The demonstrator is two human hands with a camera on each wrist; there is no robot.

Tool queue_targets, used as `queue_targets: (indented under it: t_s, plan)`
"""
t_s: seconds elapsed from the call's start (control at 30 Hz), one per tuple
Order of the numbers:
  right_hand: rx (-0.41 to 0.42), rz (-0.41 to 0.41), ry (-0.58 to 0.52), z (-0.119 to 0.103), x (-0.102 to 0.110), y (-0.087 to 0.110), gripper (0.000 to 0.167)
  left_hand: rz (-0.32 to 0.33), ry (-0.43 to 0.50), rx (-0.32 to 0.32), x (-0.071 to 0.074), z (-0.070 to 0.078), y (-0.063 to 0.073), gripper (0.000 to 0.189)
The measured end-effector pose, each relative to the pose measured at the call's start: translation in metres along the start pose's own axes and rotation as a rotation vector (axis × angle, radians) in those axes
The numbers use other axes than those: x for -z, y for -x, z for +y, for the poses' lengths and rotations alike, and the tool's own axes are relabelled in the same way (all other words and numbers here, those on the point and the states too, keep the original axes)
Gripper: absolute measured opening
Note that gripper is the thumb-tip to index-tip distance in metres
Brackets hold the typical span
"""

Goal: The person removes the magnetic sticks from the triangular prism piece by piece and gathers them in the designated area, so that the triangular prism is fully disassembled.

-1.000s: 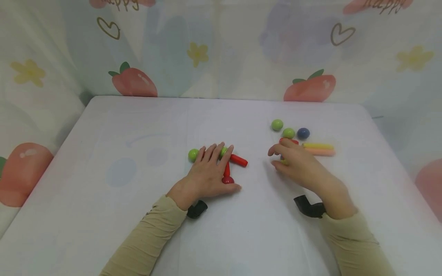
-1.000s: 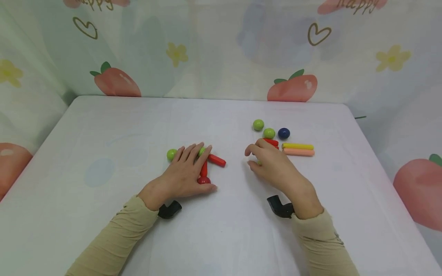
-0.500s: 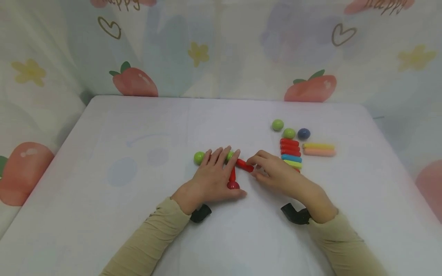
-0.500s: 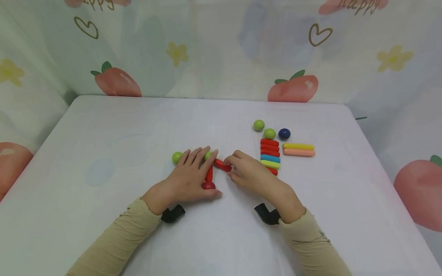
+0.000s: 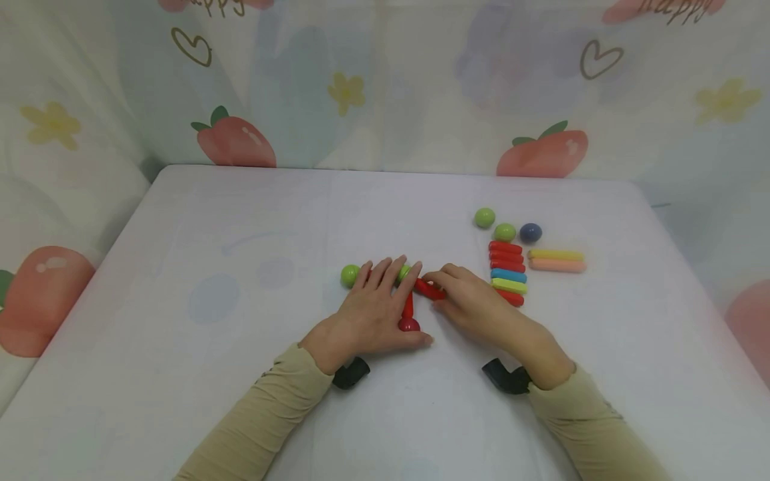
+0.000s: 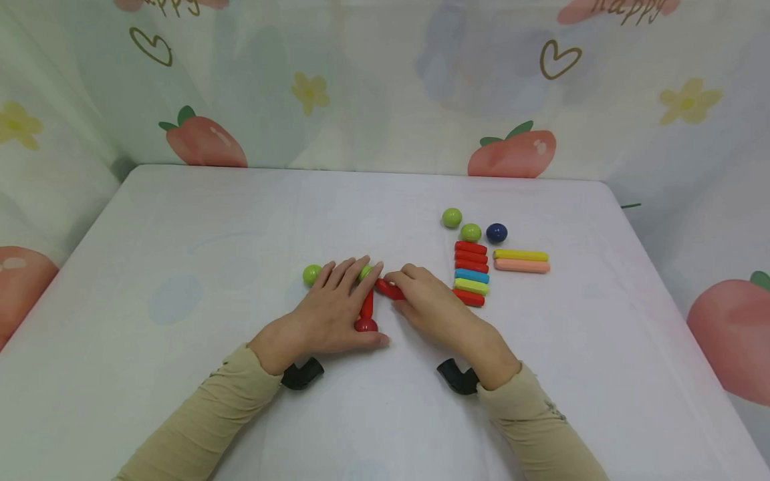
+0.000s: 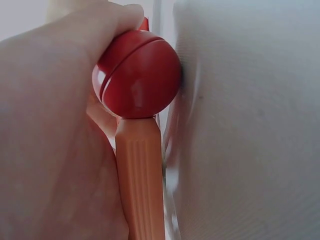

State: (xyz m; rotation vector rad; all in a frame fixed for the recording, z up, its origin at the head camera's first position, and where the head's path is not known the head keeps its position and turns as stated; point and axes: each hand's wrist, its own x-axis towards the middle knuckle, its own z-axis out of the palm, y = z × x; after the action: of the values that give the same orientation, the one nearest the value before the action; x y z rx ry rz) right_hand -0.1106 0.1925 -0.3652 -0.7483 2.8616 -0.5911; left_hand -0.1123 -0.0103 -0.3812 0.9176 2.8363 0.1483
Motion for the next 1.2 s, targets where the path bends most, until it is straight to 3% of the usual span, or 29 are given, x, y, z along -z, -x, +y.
queue_targets:
  t_s: [0.27, 0.93, 1.2]
  plan:
    - [0.025, 0.051, 0.019, 0.0003, -0.0069, -0.0031, 0.048, -0.021, 0.010, 0.009, -0.0018, -0.0015, -0.0010, 0.107]
    - [-0.006, 0.016, 0.095, -0.0028, -0.0014, 0.0044, 0.033, -0.010, 0.023, -0.001, -0.0044, -0.0016, -0.0023, 0.107]
    - [0.036, 0.049, 0.095, -0.0049, -0.0039, 0.0036, 0.030, -0.022, 0.018, 0.003, -0.0037, -0.0010, -0.0027, 0.107]
